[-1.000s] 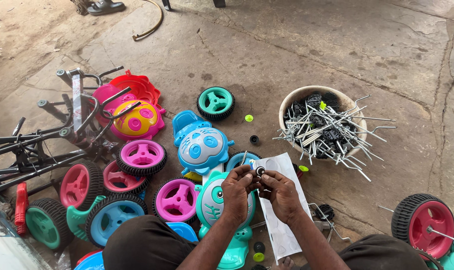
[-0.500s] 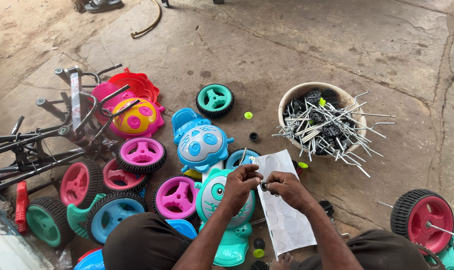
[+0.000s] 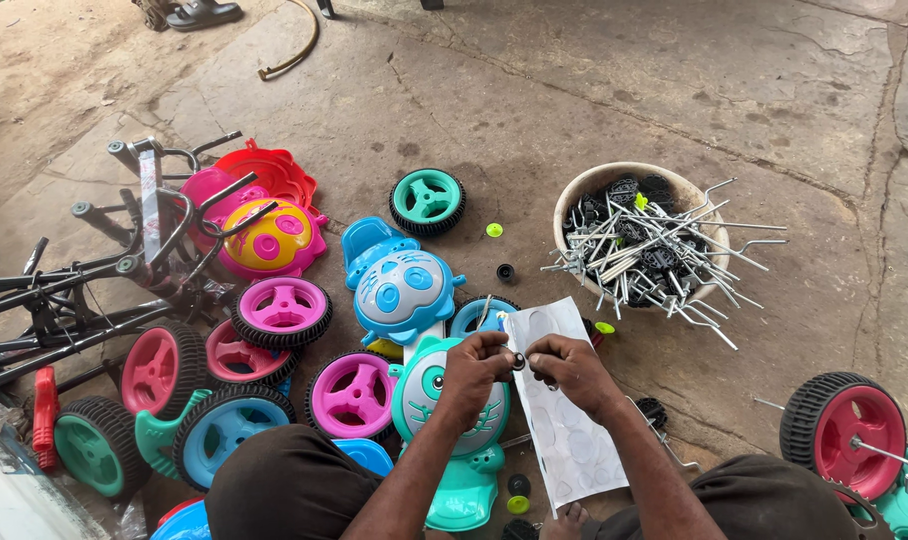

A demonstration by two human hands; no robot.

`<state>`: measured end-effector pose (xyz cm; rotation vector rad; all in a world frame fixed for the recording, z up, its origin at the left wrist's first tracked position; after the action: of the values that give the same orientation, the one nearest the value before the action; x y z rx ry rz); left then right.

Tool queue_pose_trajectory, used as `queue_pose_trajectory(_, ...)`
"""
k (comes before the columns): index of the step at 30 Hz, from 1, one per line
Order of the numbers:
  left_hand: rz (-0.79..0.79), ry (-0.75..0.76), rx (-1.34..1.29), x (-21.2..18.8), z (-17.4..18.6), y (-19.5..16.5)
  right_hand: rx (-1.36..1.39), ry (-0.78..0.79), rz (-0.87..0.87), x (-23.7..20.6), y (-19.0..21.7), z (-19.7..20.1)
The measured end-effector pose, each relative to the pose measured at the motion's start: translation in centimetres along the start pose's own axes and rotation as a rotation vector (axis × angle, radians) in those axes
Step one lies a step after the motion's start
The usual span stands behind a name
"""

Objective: The person assembles a child's tricycle by attaching wheels to the frame using a wrench and tightening the nuts. They then apply decorative stickers to the front of the tricycle body.

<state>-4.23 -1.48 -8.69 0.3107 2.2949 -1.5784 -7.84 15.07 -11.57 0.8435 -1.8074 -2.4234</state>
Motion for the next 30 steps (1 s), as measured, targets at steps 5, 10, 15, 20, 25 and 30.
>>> queue_pose_trajectory(5,0.042,-0.073,-0.097,-0.5,0.7,-0.6,0.222,-0.031,-0.056,0.0,-0.3,-0.7)
queue_pose_trajectory(10,0.022,-0.089,-0.097,-0.9,0.8,-1.4,0.336,0.002,-0.126,-0.6,-0.3,-2.4)
queue_pose_trajectory(15,0.002,-0.106,-0.005,-0.7,1.3,-1.3,0.316,-0.040,-0.092,0.4,-0.3,-3.4)
queue_pose_trajectory(20,-0.141,-0.534,0.856,-1.8,6.6,-4.5,0.068,-0.031,-0.083,2.5,-2.4,-6.6)
queue_pose_trajectory(25,0.011,-0.660,0.887,-2.3,10.3,-4.2,-0.090,0.083,-0.113,4.2,-4.6,-10.7)
queue_pose_trajectory(30,0.143,-0.769,0.843,-2.9,11.9,-3.1,-0.296,0.015,0.052,4.8,-4.1,-10.8)
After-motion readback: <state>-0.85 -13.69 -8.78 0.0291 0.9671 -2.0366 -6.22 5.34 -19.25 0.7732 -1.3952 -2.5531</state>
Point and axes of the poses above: each hand's wrist, its own x-axis towards the middle knuckle, its own z-axis out of the back of the hand, y = z × x, the point moved 9 cm from there along x, towards the middle knuckle
